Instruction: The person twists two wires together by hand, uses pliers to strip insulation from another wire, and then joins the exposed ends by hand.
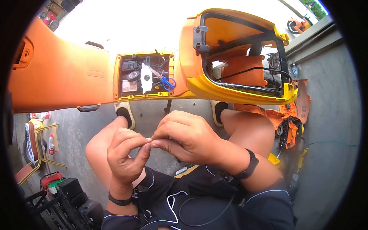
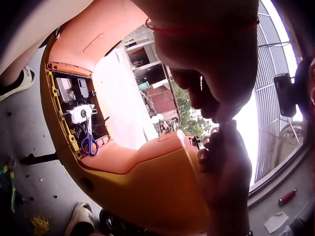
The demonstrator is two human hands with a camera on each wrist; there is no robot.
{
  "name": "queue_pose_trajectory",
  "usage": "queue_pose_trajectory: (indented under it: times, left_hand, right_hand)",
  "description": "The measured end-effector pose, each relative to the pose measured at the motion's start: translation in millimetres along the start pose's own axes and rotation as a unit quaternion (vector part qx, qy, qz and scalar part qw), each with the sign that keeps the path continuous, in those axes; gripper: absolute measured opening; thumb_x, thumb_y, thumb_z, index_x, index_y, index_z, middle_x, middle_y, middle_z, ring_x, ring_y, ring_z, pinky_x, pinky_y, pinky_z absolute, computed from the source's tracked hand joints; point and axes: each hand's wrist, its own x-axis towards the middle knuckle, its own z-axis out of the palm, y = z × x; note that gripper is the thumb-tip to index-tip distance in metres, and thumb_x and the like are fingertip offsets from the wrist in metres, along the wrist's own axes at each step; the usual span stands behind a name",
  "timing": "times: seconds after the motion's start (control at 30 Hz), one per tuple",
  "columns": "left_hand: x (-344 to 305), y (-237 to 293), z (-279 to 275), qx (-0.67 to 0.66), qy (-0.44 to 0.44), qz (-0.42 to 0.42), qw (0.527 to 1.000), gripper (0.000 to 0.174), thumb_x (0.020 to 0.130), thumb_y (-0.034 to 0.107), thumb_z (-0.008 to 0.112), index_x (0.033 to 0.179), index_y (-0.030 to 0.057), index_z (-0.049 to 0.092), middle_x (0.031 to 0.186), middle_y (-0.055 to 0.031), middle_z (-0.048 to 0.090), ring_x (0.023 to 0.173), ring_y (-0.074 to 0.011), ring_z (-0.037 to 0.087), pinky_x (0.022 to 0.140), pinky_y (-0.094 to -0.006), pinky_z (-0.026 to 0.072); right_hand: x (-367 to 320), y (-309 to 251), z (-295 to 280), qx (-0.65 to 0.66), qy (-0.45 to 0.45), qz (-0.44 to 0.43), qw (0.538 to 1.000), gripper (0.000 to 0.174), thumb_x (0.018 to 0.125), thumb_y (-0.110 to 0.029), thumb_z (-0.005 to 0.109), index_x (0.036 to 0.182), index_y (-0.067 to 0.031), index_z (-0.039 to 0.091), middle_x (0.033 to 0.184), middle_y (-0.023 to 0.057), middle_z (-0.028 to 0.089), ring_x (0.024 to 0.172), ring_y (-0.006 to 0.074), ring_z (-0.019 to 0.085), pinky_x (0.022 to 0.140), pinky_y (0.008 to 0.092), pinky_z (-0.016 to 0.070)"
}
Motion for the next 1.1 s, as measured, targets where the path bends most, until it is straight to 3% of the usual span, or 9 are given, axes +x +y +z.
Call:
queue_pose_trajectory:
  times: [0.27, 0.6, 0.67, 0.77, 0.97, 1.1]
  left_hand:
    - [-0.5, 1.0, 3.1, 0.019, 0.017, 0.018, 1.0, 0.021, 0.072, 0.0, 0.086, 0.09, 0.0057, 0.077, 0.086, -0.0046, 0.07, 0.079, -0.0232, 0.063, 0.071, -0.0352, 0.0479]
    - [-0.2, 2.4, 5.5, 0.014, 0.012, 0.034, 0.999, 0.023, 0.07, 0.001, 0.087, 0.091, 0.0063, 0.078, 0.085, -0.0025, 0.07, 0.078, -0.0228, 0.062, 0.07, -0.035, 0.0474]
    - [-0.2, 2.0, 5.4, 0.016, 0.009, 0.038, 0.999, 0.024, 0.07, 0.0, 0.087, 0.092, 0.0061, 0.078, 0.086, -0.0033, 0.07, 0.079, -0.0228, 0.062, 0.07, -0.0349, 0.0474]
    - [-3.2, -0.4, 3.5, 0.02, 0.011, 0.014, 1.0, 0.024, 0.072, -0.001, 0.086, 0.093, 0.0053, 0.078, 0.087, -0.0047, 0.07, 0.079, -0.0232, 0.063, 0.07, -0.0345, 0.0475]
    - [-2.3, -1.3, 0.1, 0.002, 0.005, -0.011, 1.0, 0.021, 0.075, -0.002, 0.084, 0.094, 0.0038, 0.077, 0.089, -0.0066, 0.07, 0.08, -0.0233, 0.063, 0.07, -0.0343, 0.0488]
    - [-2.4, -0.6, 1.9, -0.011, 0.01, -0.016, 1.0, 0.02, 0.076, -0.002, 0.084, 0.094, 0.0039, 0.077, 0.089, -0.0066, 0.07, 0.08, -0.023, 0.063, 0.07, -0.0342, 0.0494]
  right_hand:
    - [-1.3, -6.9, 7.8, -0.085, 0.022, -0.001, 0.996, 0.017, 0.086, -0.009, 0.077, 0.082, -0.0038, 0.061, 0.078, 0.0105, 0.062, 0.068, 0.0316, 0.062, 0.059, 0.0411, 0.0496]
    - [-6.8, -13.3, 18.6, -0.095, 0.046, 0.076, 0.992, 0.024, 0.089, -0.013, 0.075, 0.073, -0.0052, 0.06, 0.067, 0.011, 0.059, 0.061, 0.0336, 0.061, 0.055, 0.0429, 0.0488]
    - [-8.3, -12.6, 18.8, -0.1, 0.026, 0.097, 0.99, 0.027, 0.09, -0.019, 0.078, 0.072, -0.0054, 0.061, 0.066, 0.0106, 0.059, 0.062, 0.0326, 0.061, 0.055, 0.0421, 0.0487]
    - [-6.6, -4.2, 15.3, -0.077, 0.016, 0.059, 0.995, 0.026, 0.088, -0.026, 0.081, 0.081, -0.0054, 0.066, 0.073, 0.0102, 0.062, 0.068, 0.0313, 0.063, 0.059, 0.0396, 0.0503]
    - [4.0, -10.6, 8.6, 0.001, 0.041, 0.063, 0.997, 0.023, 0.084, -0.02, 0.084, 0.096, -0.0066, 0.071, 0.091, 0.0092, 0.065, 0.08, 0.0308, 0.064, 0.069, 0.0373, 0.0533]
    - [-1.4, -3.9, 8.3, -0.019, 0.019, 0.021, 0.999, 0.02, 0.084, -0.016, 0.083, 0.095, -0.0062, 0.069, 0.087, 0.0093, 0.064, 0.078, 0.0315, 0.064, 0.069, 0.0387, 0.0531]
